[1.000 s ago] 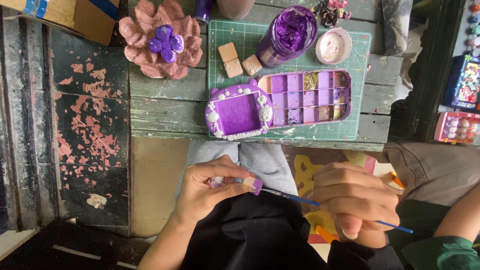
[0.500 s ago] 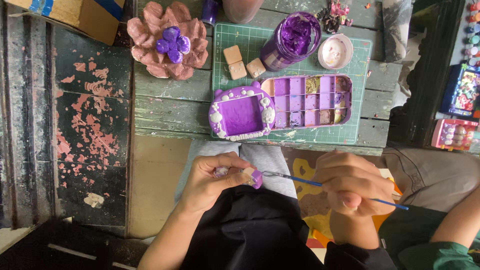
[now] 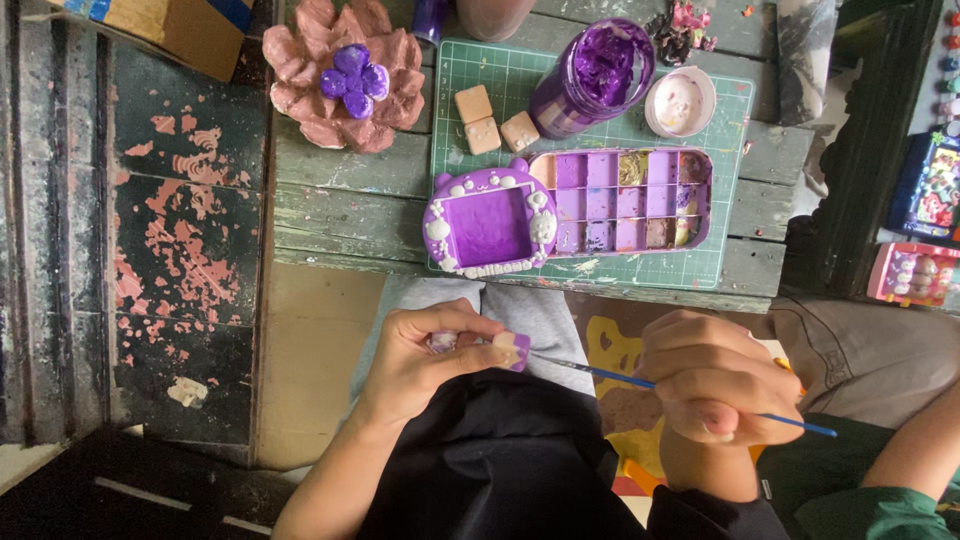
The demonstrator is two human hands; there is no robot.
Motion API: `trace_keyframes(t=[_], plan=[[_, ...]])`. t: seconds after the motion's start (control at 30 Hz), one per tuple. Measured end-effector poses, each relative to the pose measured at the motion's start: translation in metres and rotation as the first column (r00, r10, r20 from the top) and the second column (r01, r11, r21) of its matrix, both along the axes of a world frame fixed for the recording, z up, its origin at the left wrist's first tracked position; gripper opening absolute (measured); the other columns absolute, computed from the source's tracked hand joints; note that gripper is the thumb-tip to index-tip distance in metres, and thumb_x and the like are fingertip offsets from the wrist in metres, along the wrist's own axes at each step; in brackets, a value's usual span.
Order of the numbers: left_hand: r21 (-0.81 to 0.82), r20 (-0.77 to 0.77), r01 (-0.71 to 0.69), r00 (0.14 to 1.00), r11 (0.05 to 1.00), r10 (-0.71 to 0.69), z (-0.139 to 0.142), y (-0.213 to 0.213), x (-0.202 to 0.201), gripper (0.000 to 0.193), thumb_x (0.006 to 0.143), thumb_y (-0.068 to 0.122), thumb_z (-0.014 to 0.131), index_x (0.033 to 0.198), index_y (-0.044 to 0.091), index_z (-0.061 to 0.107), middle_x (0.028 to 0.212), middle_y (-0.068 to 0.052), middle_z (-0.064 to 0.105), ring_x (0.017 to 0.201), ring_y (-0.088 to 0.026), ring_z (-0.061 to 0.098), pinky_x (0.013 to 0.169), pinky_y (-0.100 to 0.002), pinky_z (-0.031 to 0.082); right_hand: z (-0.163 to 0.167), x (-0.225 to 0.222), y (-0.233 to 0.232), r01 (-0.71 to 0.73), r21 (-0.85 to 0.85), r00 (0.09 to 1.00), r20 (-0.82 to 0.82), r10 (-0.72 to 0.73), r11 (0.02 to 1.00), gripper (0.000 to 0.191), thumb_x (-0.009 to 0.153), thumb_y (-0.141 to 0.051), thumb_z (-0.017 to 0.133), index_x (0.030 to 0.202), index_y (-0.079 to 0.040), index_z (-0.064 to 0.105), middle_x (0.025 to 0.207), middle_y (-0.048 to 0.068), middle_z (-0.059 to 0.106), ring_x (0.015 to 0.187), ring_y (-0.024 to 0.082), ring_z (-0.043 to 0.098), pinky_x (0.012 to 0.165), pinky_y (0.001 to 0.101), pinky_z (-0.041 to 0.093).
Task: The person paints a purple ceramic tray and small wooden blocks using a fine brush and purple paint. They repeatedly dip the brush into a paint container and apply paint to the tray's interior and the blocks' surfaces.
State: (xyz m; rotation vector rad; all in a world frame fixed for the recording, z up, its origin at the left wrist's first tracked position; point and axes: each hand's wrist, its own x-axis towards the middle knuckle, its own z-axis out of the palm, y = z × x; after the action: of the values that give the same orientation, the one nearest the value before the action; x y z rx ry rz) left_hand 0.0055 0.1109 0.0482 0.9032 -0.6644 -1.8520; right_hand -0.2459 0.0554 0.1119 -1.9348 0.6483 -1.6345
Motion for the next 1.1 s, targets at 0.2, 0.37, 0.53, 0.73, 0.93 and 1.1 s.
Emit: trace_keyframes(t=[0.2, 0.37, 0.53, 0.73, 0.93, 1.1], plan=[[-0.052, 0.185, -0.02, 0.982, 0.998, 0.029, 0.009, -0.002, -0.001, 0.019, 0.08, 0.001, 0.088, 0.098, 0.003, 0.082, 0.079, 0.001, 0.065, 0.072, -0.006, 0.052, 0.065, -0.022, 0.042, 0.021, 0.0, 0.003, -0.082, -0.038, 0.984, -0.163, 0.075, 0.996, 0.055, 0.11, -0.037, 0.048, 0.07, 0.0, 0.055, 0.062, 0.008, 0.06, 0.059, 0.023, 0.062, 0.052, 0.0382, 0.057], [-0.07, 0.253, -0.01, 0.967, 0.998, 0.027, 0.014, -0.001, 0.001, 0.02, 0.078, 0.006, 0.089, 0.096, 0.004, 0.082, 0.078, 0.002, 0.068, 0.07, -0.006, 0.051, 0.065, -0.022, 0.04, 0.015, -0.002, 0.009, -0.122, -0.069, 0.971, -0.214, 0.105, 0.99, 0.049, 0.111, -0.031, 0.048, 0.076, 0.002, 0.058, 0.068, 0.008, 0.064, 0.065, 0.023, 0.067, 0.056, 0.039, 0.06], [-0.081, 0.286, -0.004, 0.958, 0.997, 0.027, 0.014, -0.001, 0.002, 0.02, 0.077, 0.007, 0.09, 0.096, 0.006, 0.083, 0.078, 0.002, 0.068, 0.07, -0.006, 0.052, 0.064, -0.021, 0.041, 0.013, -0.009, 0.005, -0.214, -0.053, 0.944, -0.269, 0.192, 0.975, 0.049, 0.112, -0.031, 0.048, 0.08, 0.004, 0.058, 0.07, 0.011, 0.064, 0.067, 0.024, 0.067, 0.058, 0.041, 0.06], [-0.1, 0.304, -0.005, 0.952, 0.995, 0.035, 0.014, -0.001, 0.002, 0.022, 0.075, 0.008, 0.091, 0.095, 0.006, 0.082, 0.079, 0.002, 0.07, 0.069, -0.005, 0.052, 0.064, -0.021, 0.042, 0.012, -0.004, 0.005, -0.18, -0.037, 0.951, -0.261, 0.164, 0.983, 0.048, 0.111, -0.032, 0.05, 0.082, 0.004, 0.059, 0.069, 0.01, 0.064, 0.066, 0.024, 0.067, 0.058, 0.0403, 0.06], [-0.103, 0.285, -0.006, 0.958, 0.995, 0.035, 0.011, -0.001, 0.002, 0.021, 0.075, 0.007, 0.091, 0.095, 0.006, 0.083, 0.077, 0.003, 0.069, 0.069, -0.005, 0.052, 0.064, -0.021, 0.041, 0.008, -0.005, 0.002, -0.217, -0.071, 0.951, -0.24, 0.195, 0.973, 0.044, 0.112, -0.026, 0.048, 0.082, 0.004, 0.058, 0.069, 0.01, 0.064, 0.066, 0.023, 0.067, 0.057, 0.04, 0.061], [-0.098, 0.302, 0.01, 0.953, 0.995, 0.02, 0.013, -0.001, 0.003, 0.022, 0.075, 0.006, 0.091, 0.096, 0.008, 0.083, 0.077, 0.004, 0.067, 0.068, -0.004, 0.05, 0.063, -0.021, 0.039, 0.011, -0.006, 0.001, -0.204, -0.07, 0.952, -0.248, 0.181, 0.976, 0.046, 0.111, -0.026, 0.047, 0.079, 0.004, 0.058, 0.068, 0.011, 0.063, 0.063, 0.024, 0.066, 0.055, 0.0392, 0.059]])
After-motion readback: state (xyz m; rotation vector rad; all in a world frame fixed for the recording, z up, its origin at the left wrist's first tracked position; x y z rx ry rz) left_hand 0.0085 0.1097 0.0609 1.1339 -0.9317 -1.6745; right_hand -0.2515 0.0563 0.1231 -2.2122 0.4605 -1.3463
